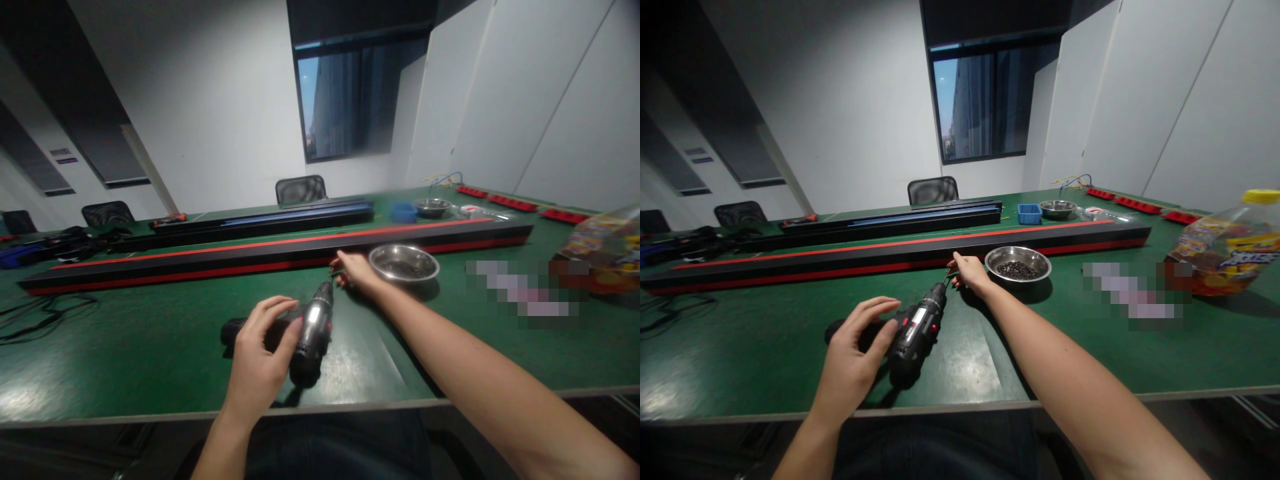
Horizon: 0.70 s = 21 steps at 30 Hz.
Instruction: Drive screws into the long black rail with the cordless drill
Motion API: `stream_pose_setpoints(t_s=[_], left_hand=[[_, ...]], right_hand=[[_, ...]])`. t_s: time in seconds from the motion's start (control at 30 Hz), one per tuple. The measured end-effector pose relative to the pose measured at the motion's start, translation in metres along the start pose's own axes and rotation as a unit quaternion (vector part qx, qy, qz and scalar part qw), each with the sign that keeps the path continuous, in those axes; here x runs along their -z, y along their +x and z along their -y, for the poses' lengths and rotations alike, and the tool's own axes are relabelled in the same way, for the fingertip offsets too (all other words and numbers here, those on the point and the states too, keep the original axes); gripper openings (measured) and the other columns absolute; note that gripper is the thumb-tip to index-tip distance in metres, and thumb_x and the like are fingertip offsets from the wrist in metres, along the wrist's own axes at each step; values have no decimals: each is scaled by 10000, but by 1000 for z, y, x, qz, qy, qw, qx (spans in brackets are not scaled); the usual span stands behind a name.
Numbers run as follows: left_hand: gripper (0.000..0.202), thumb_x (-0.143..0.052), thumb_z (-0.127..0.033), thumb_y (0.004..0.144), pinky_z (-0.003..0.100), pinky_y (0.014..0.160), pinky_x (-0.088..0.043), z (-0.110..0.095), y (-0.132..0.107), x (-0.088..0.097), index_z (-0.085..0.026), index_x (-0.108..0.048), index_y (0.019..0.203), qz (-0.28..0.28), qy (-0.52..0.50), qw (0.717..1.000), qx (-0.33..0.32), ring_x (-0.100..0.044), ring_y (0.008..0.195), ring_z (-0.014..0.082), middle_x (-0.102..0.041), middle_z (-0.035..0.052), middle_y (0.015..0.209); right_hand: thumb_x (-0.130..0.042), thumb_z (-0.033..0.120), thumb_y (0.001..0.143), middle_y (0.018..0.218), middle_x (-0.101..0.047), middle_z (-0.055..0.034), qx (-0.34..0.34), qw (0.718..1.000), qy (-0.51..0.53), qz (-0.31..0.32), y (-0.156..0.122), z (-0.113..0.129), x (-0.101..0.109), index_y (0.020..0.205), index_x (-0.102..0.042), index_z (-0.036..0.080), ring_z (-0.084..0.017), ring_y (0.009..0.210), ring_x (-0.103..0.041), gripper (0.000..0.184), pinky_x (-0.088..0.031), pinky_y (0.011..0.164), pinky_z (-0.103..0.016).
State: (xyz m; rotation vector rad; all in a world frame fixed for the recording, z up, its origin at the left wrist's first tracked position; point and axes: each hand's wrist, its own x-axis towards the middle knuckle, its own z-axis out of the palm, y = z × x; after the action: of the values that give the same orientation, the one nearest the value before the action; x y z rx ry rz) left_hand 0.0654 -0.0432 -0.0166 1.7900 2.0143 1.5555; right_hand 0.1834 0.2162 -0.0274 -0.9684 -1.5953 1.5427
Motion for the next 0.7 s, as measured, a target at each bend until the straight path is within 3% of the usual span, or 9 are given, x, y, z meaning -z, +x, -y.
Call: stream_pose_setpoints(t_s=[0.13,0.23,0.4,0.53,0.7], left_hand=[[329,-659,-483,934,293,779,-546,2,7,5,-188,-758,1040,-63,-165,975,135,-693,833,198,-754,65,971],[354,-725,-466,889,247,678,-542,1,11,7,-166,-752,1074,-62,-259,949,171,-676,745,157,-756,73,994],[367,-802,-373,825,215,665,-538,-2,13,4,-145,-748,1108,-15,-341,920,193,-655,712,124,-754,78,964],[368,-792,-368,829,221,675,-539,-2,12,2,-136,-754,1112,-2,-343,919,197,-653,700,128,-755,76,888],[352,-780,-385,838,221,682,-541,-4,12,0,-141,-764,1091,-2,-336,920,201,-660,715,128,-762,90,956]], right_hand=[[-505,406,1050,615,-675,-72,-3,1000,-2,-3,-1,1,0,919,-704,73,-108,431,-579,409,-444,435,-197],[-497,406,1054,637,-685,-85,-7,1000,-6,-3,-2,1,0,946,-707,67,-114,436,-586,413,-447,433,-204],[-487,376,1061,673,-702,-98,-1,1000,-8,3,-1,1,1,928,-698,73,-112,448,-591,393,-463,438,-206],[-498,387,1055,690,-710,-102,-3,1000,-3,1,0,0,1,914,-695,80,-110,452,-592,391,-456,429,-200],[-501,402,1052,689,-708,-101,-2,1000,-3,4,1,-1,1,928,-695,84,-113,451,-590,393,-457,428,-205]])
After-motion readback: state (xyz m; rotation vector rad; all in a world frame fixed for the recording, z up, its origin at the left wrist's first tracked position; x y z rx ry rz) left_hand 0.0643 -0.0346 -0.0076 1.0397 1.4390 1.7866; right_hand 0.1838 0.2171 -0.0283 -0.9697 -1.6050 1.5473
